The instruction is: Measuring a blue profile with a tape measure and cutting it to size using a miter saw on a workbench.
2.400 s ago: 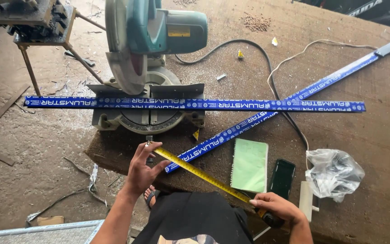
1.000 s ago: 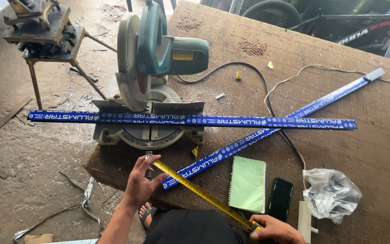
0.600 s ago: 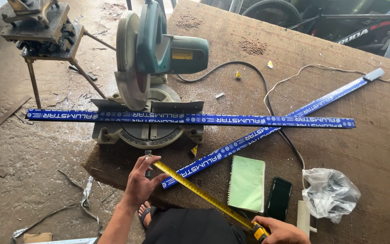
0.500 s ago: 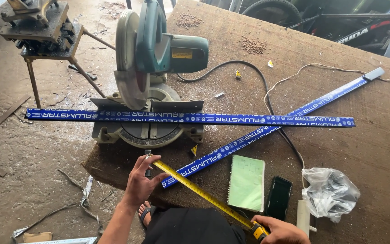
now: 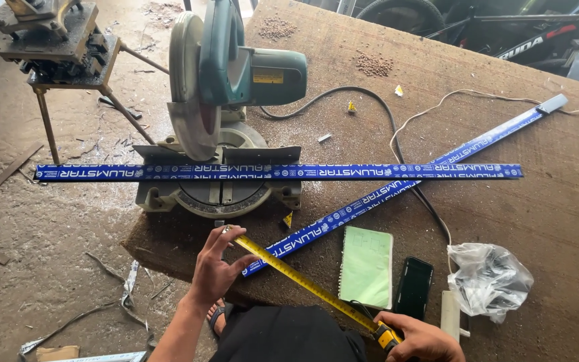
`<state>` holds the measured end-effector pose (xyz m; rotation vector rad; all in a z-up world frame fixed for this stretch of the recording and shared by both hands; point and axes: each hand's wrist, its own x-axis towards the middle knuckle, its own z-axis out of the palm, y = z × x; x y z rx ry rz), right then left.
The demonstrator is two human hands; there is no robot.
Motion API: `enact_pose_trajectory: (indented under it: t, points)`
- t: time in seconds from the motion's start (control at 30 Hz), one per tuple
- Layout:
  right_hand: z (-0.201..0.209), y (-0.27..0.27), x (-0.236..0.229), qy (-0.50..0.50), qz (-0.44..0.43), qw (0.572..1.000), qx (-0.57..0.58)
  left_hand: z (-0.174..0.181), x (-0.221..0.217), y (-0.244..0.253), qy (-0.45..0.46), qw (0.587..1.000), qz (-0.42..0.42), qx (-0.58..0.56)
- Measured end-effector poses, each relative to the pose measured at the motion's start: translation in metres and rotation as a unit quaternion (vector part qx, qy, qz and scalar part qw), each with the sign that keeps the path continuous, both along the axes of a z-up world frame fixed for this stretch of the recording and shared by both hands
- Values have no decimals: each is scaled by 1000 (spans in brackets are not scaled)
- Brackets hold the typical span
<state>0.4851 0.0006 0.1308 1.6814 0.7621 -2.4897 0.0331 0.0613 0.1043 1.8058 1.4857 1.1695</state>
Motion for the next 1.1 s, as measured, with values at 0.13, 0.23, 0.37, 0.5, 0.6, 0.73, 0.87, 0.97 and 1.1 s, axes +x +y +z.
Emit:
enact_pose_trajectory:
  t: [0.13, 0.23, 0.37, 0.5, 0.6, 0.73, 0.87, 0.97, 1.1]
  points:
    - [6, -1, -1, -28, 23, 999, 18, 1, 5, 2, -12, 1000, -1, 14]
    - [-1, -6, 7, -34, 2, 999, 29, 7, 6, 1, -13, 999, -7, 41]
    - [16, -8, 4, -28, -74, 997, 26, 12, 8, 2, -20, 998, -5, 57]
    - [20, -6, 8, -44, -107, 993, 20, 19, 10, 1, -26, 996, -17, 80]
    - [19, -3, 14, -107, 15, 991, 78, 15, 9, 1, -8, 995, -17, 102]
    - [29, -3, 9, -86, -58, 994, 38, 18, 10, -1, -14, 993, -16, 117]
    - [30, -9, 6, -100, -46, 993, 52, 20, 9, -4, -16, 993, -15, 114]
    - [16, -13, 13, -80, -53, 993, 66, 22, 5, -6, -18, 993, -19, 116]
    - [16, -19, 12, -117, 113, 972, 167, 26, 1, -10, -25, 990, -45, 132]
